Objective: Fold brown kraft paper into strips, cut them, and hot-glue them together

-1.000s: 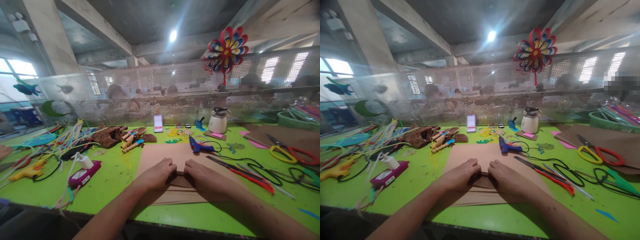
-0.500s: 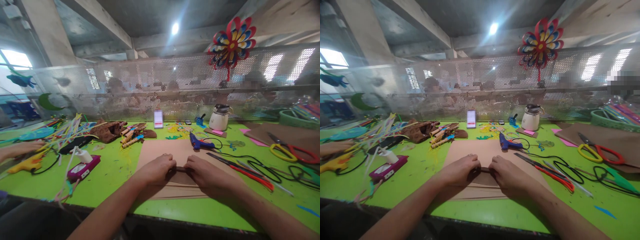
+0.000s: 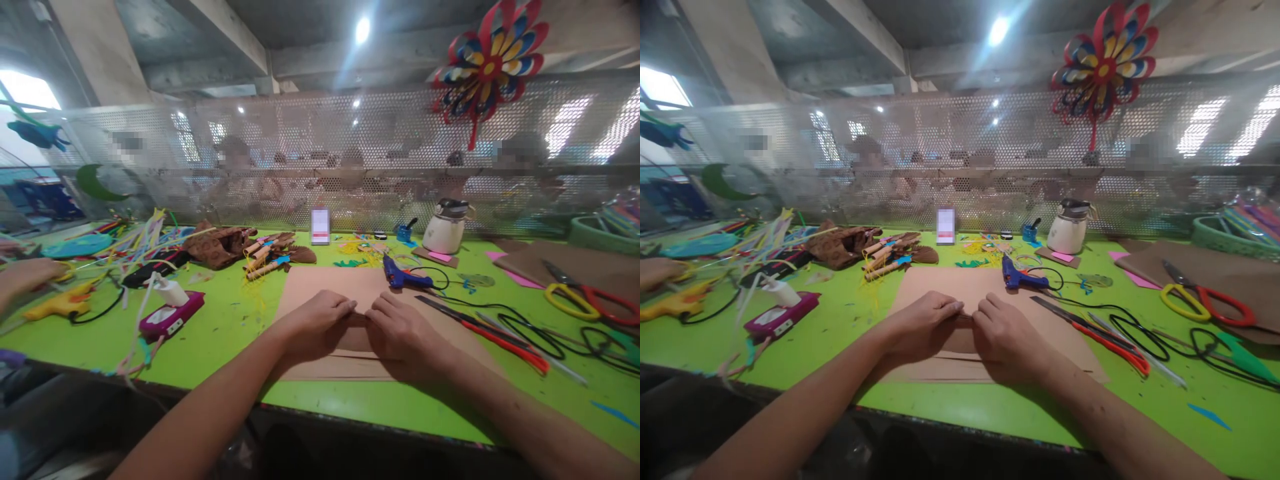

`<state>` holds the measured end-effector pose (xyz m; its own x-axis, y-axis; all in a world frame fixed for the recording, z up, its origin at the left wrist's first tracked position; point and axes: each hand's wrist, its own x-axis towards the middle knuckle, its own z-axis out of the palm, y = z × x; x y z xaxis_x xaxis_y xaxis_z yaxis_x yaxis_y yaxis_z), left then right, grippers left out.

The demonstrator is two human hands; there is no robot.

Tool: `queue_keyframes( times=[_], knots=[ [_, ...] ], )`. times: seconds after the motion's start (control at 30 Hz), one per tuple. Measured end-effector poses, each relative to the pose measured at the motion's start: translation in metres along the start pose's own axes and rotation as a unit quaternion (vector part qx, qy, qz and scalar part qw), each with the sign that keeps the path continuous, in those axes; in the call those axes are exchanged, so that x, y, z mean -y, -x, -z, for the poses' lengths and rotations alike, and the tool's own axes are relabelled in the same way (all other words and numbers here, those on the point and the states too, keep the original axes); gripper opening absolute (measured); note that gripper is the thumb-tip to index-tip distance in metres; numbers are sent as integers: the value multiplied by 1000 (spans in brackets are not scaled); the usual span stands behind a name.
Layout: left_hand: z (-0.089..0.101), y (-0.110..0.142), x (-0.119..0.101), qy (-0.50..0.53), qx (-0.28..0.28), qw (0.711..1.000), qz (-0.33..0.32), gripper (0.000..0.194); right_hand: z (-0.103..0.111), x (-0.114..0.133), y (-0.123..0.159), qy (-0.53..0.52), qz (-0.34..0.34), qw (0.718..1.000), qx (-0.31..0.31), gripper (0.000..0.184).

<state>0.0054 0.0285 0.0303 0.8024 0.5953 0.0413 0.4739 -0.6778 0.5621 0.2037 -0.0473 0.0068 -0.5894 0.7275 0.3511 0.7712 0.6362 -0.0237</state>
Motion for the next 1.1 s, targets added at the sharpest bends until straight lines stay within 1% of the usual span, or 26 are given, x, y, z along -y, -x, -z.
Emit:
queue_keyframes(
  times=[0.07,0.17,0.3,0.33,0.4,0.47,0.5,0.53,0.6,0.67,0.73,0.83,0.9,1.0,1.1],
  knots=[
    [2,-1,2,97,34,994,29,44,3,4,-1,14,23,1000,-7,11],
    [4,-1,4,173,74,982,24,45,5,7,-2,18,29,999,-20,8],
    [1,0,6,221,78,972,24,42,4,6,-2,-10,28,999,-31,9],
    [-1,0,6,230,76,970,23,41,3,5,-3,-31,23,999,-38,8],
    [-2,0,6,235,71,969,12,40,1,2,-3,-96,-9,993,-65,10],
    [-2,0,4,213,64,975,-5,39,-2,-2,-4,-176,-73,976,-103,13],
    [-1,0,2,194,59,979,-14,39,-3,-5,-5,-218,-116,962,-117,17],
    [-1,0,-1,173,52,983,-22,38,-3,-7,-5,-260,-157,945,-118,22],
    [-1,0,-6,135,32,990,-34,36,-4,-10,-6,-342,-220,910,-86,28],
    [-1,1,-12,113,11,993,-31,32,-3,-11,-8,-404,-257,877,-50,31],
    [-2,4,-18,92,-7,996,-17,28,-1,-10,-9,-436,-283,852,-55,30],
    [-4,9,-24,52,-31,998,-5,26,2,-9,-11,-456,-309,829,-96,25],
    [-6,11,-27,29,-48,998,-8,27,3,-11,-11,-462,-312,823,-110,23],
    [-10,11,-26,3,-65,997,-33,25,2,-15,-10,-465,-312,819,-129,24],
    [-14,8,-22,-15,-83,994,-62,32,-2,-20,-8,-500,-304,800,-131,27]
  ],
)
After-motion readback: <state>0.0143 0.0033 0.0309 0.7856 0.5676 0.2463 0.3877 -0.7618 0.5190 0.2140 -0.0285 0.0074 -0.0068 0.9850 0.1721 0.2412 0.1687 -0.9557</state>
